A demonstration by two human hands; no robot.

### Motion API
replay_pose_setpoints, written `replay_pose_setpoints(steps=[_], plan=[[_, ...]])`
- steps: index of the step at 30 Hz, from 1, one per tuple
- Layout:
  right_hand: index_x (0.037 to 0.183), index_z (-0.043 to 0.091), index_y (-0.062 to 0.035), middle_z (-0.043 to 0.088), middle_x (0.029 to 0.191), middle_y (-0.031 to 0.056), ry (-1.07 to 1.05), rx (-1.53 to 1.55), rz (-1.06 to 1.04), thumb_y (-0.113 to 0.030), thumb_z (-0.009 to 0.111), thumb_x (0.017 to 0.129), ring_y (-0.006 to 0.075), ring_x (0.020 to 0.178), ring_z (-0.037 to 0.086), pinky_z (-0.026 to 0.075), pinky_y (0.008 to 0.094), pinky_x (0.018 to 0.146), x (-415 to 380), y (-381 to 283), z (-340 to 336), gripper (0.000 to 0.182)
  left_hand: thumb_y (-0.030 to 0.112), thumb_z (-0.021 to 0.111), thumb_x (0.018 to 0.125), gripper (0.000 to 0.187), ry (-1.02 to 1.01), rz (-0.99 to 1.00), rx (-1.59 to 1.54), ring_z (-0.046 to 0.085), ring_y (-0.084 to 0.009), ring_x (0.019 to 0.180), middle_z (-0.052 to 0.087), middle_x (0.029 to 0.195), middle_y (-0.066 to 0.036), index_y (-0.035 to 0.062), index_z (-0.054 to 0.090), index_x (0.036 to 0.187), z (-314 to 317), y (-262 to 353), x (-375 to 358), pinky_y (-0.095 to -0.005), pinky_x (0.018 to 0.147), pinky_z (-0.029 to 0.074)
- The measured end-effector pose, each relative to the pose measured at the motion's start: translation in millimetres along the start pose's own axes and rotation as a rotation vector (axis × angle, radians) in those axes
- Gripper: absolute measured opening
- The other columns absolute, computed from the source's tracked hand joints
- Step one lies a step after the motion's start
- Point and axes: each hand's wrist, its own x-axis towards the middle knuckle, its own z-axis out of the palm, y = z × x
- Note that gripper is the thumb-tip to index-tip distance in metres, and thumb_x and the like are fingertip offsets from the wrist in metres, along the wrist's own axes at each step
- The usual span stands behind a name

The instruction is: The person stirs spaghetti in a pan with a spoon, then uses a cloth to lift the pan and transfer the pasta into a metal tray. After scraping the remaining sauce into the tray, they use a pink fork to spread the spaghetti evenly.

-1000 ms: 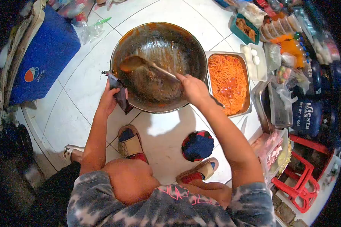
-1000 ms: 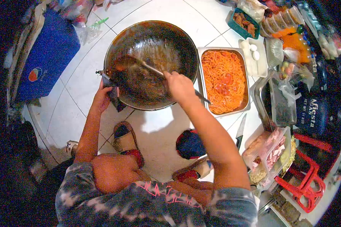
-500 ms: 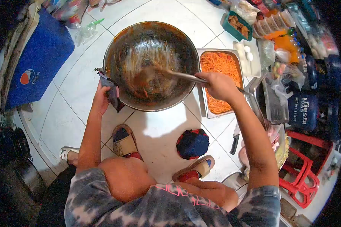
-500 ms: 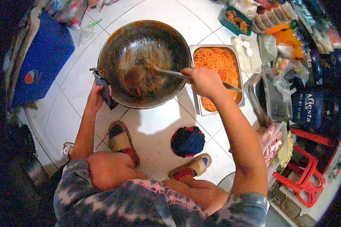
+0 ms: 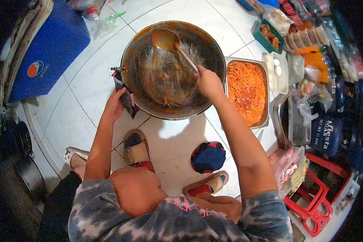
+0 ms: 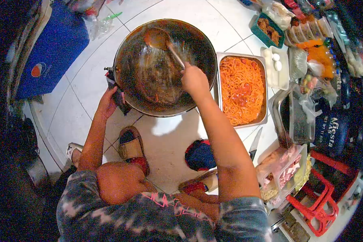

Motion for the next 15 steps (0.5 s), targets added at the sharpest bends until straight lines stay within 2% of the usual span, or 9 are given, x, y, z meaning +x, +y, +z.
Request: replay_pose_setpoints(steps=[4, 5, 11, 14, 15], plan=[[0.091, 0.052, -0.0053, 0.056, 0.078, 0.0192, 0.015, 0.02, -0.136, -0.016, 0.05, 0.075, 0.0333, 0.074, 0.054, 0.043, 0.0418, 0.066, -7, -6, 4, 0.02, 0.021, 0.045, 0.079, 0.024, -0.06, 0.016, 0.06, 0.054, -0.0194, 0.063, 0.053, 0.074, -0.009, 0.0048, 0.041, 0.096, 3, 1, -4, -0.0323, 0.059, 0.046], [0.096, 0.052, -0.0055, 0.056, 0.08, 0.019, -0.029, -0.006, -0.131, -0.016, 0.05, 0.074, 0.0329, 0.075, 0.054, 0.043, 0.0412, 0.066, -7, -7, 2, 0.025, 0.023, 0.045, 0.079, 0.024, -0.072, 0.005, 0.046, 0.054, -0.0195, 0.063, 0.053, 0.073, -0.009, 0.0047, 0.041, 0.094, 1, 0, -2, -0.0324, 0.06, 0.045], [0.102, 0.053, -0.0158, 0.057, 0.081, 0.0158, -0.164, -0.076, -0.281, -0.018, 0.055, 0.07, 0.0298, 0.078, 0.055, 0.043, 0.0391, 0.067, -20, 5, -25, 0.032, 0.028, 0.047, 0.078, 0.024, -0.068, -0.015, 0.009, 0.054, -0.0191, 0.066, 0.054, 0.073, -0.008, 0.0055, 0.044, 0.086, -5, -1, 5, -0.0332, 0.064, 0.044], [0.098, 0.056, -0.0197, 0.058, 0.082, 0.0127, -0.242, -0.107, -0.305, -0.021, 0.058, 0.069, 0.0286, 0.079, 0.055, 0.044, 0.0376, 0.068, -25, 25, -42, 0.029, 0.029, 0.046, 0.078, 0.025, -0.047, -0.02, -0.004, 0.054, -0.019, 0.068, 0.055, 0.073, -0.008, 0.0059, 0.045, 0.086, -3, 0, 4, -0.0329, 0.065, 0.043], [0.095, 0.058, -0.0204, 0.058, 0.083, 0.0096, -0.285, -0.118, -0.253, -0.022, 0.06, 0.067, 0.0274, 0.079, 0.055, 0.044, 0.0369, 0.068, -29, 23, -54, 0.028, 0.029, 0.046, 0.078, 0.025, -0.036, -0.013, -0.006, 0.054, -0.019, 0.068, 0.055, 0.074, -0.008, 0.006, 0.045, 0.087, -1, 0, 3, -0.0327, 0.065, 0.043]])
